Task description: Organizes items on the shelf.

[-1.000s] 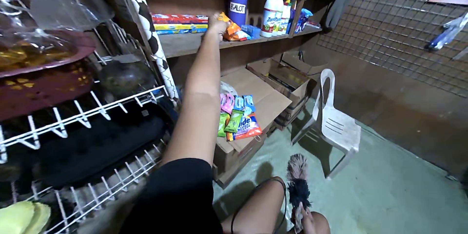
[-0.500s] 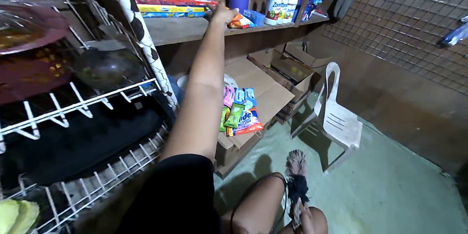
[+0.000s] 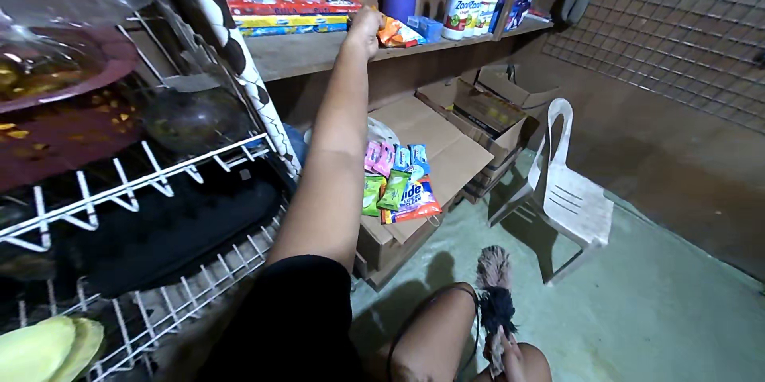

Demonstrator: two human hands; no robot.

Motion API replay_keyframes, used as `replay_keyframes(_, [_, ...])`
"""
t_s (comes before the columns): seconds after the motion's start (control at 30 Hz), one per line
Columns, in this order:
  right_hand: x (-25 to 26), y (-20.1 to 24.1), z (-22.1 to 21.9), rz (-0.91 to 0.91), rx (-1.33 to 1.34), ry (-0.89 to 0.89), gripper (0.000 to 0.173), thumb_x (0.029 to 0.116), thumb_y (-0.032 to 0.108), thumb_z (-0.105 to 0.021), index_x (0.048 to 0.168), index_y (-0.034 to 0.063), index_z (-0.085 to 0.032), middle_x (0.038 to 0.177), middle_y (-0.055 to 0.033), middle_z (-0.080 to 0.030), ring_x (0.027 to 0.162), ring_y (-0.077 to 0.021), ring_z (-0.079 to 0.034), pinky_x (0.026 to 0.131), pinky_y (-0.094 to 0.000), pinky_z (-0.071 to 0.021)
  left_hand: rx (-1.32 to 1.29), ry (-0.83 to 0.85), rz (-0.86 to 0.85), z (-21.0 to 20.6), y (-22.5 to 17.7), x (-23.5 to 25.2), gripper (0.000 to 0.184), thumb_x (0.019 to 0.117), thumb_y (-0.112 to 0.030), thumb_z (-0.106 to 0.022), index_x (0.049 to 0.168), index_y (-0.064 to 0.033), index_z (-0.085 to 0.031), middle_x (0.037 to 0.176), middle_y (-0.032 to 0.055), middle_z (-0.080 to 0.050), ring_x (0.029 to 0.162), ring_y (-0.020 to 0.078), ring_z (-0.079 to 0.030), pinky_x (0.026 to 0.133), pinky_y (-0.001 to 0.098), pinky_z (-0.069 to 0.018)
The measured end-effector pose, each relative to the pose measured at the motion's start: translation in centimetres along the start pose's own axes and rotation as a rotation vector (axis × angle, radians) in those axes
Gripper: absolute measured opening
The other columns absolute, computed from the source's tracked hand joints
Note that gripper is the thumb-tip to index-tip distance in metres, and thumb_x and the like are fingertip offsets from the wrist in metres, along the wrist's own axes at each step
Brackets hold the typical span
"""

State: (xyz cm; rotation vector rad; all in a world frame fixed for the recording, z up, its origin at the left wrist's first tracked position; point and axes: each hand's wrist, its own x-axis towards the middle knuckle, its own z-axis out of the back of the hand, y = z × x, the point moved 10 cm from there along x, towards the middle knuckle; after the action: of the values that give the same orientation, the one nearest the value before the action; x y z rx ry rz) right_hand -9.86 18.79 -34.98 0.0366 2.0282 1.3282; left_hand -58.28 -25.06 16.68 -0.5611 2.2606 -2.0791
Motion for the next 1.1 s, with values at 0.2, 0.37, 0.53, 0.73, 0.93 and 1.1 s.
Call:
replay_keyframes(0.2, [0.2,-0.2,0.2,0.016,0.035,0.038,0.021,0.1115,0.019,-0.036,0.119,0.0053,-0.051,0.071,0.0002,-0.062,0.059,-0.0073,-0.063,0.057,-0.0258,-0.0566,-0.011,0.033,-0.061,-0.5,-0.1,0.5,0.055,0.0936,0.004,-0.054,0.147,-0.0013,-0.040,0.138,0.0193,-0.055,0.118,0.0250,-0.061,0.093,0.0403,-0.0558])
replay_keyframes(0.37, [0.7,-0.4,0.6,0.028,-0.002,0.033,0.027,0.1118,0.020,-0.034,0.123,0.0020,-0.050,0.073,-0.0023,-0.063,0.062,-0.0098,-0.063,0.059,-0.0286,-0.0572,-0.029,0.046,-0.052,-0.5,0.0,0.6,0.071,0.0906,-0.007,-0.062,0.155,-0.0040,-0.031,0.146,0.0189,-0.050,0.126,0.0264,-0.057,0.098,0.0430,-0.0550])
replay_keyframes(0.53, [0.5,-0.4,0.5,0.029,0.008,0.036,0.025,0.1115,0.019,-0.035,0.122,0.0029,-0.050,0.072,-0.0018,-0.063,0.061,-0.0098,-0.064,0.058,-0.0288,-0.0577,-0.054,0.040,-0.047,-0.5,0.3,1.0,0.074,0.0807,-0.002,-0.059,0.151,-0.0022,-0.034,0.144,0.0183,-0.050,0.124,0.0260,-0.057,0.094,0.0440,-0.0555])
replay_keyframes(0.73, [0.4,-0.4,0.3,0.015,0.053,0.041,0.023,0.1118,0.019,-0.035,0.119,0.0034,-0.051,0.071,-0.0020,-0.064,0.059,-0.0102,-0.064,0.057,-0.0284,-0.0578,0.003,0.104,-0.119,-1.0,-0.6,0.2,0.070,0.0830,0.008,-0.051,0.152,-0.0016,-0.038,0.148,0.0179,-0.048,0.126,0.0240,-0.056,0.098,0.0423,-0.0533])
replay_keyframes(0.93, [0.4,-0.3,0.3,0.012,0.070,0.036,0.023,0.1117,0.019,-0.035,0.116,0.0042,-0.052,0.070,-0.0024,-0.064,0.058,-0.0107,-0.064,0.056,-0.0283,-0.0576,-0.077,0.061,-0.057,-0.8,-0.3,0.0,0.060,0.0897,-0.004,-0.052,0.149,-0.0021,-0.040,0.142,0.0170,-0.053,0.124,0.0235,-0.058,0.097,0.0412,-0.0533])
replay_keyframes(1.1, [0.2,-0.3,0.2,0.002,0.085,0.026,0.021,0.1118,0.019,-0.036,0.117,0.0053,-0.051,0.069,-0.0015,-0.064,0.058,-0.0099,-0.064,0.055,-0.0273,-0.0576,-0.102,0.046,-0.088,-0.6,-0.4,0.2,0.055,0.0896,0.001,-0.048,0.145,-0.0002,-0.046,0.146,0.0171,-0.050,0.127,0.0236,-0.056,0.100,0.0421,-0.0523])
